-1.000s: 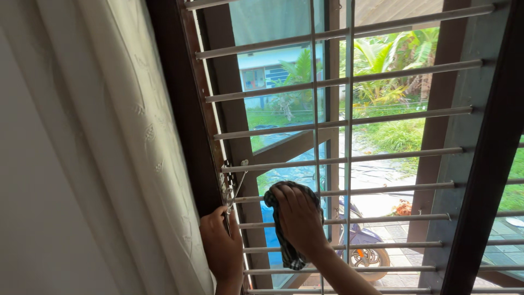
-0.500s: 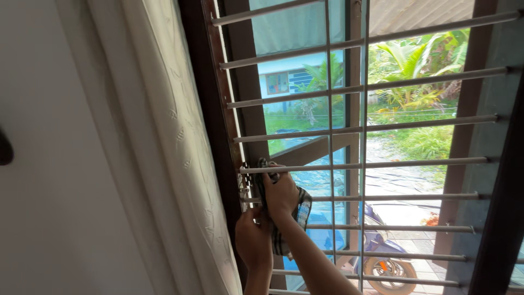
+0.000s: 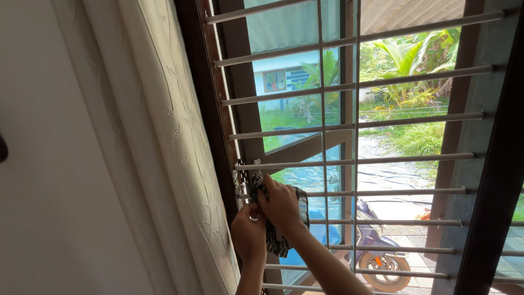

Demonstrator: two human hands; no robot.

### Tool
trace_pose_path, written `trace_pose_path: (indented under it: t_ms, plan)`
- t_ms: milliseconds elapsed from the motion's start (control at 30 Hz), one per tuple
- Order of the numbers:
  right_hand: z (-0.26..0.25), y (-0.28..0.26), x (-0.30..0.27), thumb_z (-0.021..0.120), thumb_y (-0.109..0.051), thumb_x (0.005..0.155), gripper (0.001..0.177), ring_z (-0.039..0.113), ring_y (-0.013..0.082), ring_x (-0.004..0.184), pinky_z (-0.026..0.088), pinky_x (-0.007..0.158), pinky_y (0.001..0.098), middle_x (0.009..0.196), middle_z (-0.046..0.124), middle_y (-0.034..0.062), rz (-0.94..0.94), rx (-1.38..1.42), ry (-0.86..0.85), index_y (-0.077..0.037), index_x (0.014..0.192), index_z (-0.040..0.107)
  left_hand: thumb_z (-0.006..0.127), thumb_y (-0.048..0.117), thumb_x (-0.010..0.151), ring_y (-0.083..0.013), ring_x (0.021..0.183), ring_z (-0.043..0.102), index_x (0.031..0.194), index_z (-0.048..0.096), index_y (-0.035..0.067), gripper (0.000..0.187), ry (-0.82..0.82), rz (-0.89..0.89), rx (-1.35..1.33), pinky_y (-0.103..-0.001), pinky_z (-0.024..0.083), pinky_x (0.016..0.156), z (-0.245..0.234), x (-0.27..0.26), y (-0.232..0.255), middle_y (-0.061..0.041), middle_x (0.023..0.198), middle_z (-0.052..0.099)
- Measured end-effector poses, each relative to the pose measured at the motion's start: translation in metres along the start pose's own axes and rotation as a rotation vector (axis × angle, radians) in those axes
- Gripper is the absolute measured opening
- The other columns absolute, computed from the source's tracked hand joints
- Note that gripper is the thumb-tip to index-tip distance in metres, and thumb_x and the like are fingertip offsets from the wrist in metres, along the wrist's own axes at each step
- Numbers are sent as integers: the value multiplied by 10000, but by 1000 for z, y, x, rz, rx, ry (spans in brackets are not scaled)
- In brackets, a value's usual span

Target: The person wets a cloth in a bowl of water, then wipes the metal window frame and security bars. The person repeatedly wipes the same sections of the frame and bars with the damp cloth.

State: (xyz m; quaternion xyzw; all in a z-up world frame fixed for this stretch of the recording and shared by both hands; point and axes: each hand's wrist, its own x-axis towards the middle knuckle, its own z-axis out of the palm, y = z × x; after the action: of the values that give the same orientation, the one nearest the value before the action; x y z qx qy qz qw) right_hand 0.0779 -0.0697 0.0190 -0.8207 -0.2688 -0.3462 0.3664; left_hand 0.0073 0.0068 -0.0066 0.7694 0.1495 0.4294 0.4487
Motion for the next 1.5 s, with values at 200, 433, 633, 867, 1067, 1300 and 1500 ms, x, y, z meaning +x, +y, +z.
trace_pose_path:
  t_ms: [200,433,633,867,1067,1300,1500]
  plan:
    - [-17,10,-23,565,-200,979,256,689,285,1030,484,991,442,1066,710,115,-188,-129,-5,-62,1193,593,757,180,856,-198,707,760,918,757,127,82,-74,-65,48,-363,572,683,-8,14,-12,-14,924,798]
    - [12,14,-37,592,-223,937,473,532,366,1286,352,1122,519,1373,563,213,-469,-450,136,-22,1361,537,824,177,797,-223,727,739,977,541,69,352,32,58,-46,-373,576,703,-38,31,3,-75,819,742]
    - [50,-4,-34,572,-186,901,526,499,368,1345,362,1169,472,1448,499,231,-530,-709,148,36,1375,529,787,180,840,-241,778,745,1018,502,79,351,-5,85,-60,-384,581,718,-52,52,28,-70,827,735]
    - [56,-30,8,536,-213,1008,239,612,346,1106,471,959,475,1150,644,180,-134,-552,-300,-8,1100,620,809,188,813,-247,771,735,969,526,78,341,-25,81,-18,-393,567,710,-57,63,22,-60,811,724]
    - [39,-23,37,570,-447,967,404,639,297,798,486,741,425,810,620,116,33,-354,-526,-60,880,644,832,236,801,-245,760,710,953,557,84,349,-17,32,33,-398,548,714,-50,63,-3,-40,823,735]
    - [55,6,4,623,-274,832,206,615,260,752,488,683,406,816,593,91,-531,-554,98,-68,828,621,850,260,771,-241,789,701,940,564,79,379,6,32,-28,-392,543,752,-31,63,-33,-57,839,739]
    - [58,-1,22,636,-340,858,286,715,356,781,540,756,501,805,692,145,-171,-331,-255,-55,880,631,827,233,732,-239,795,702,1041,607,78,410,-5,-93,-104,-388,545,750,-10,84,-69,-57,863,728]
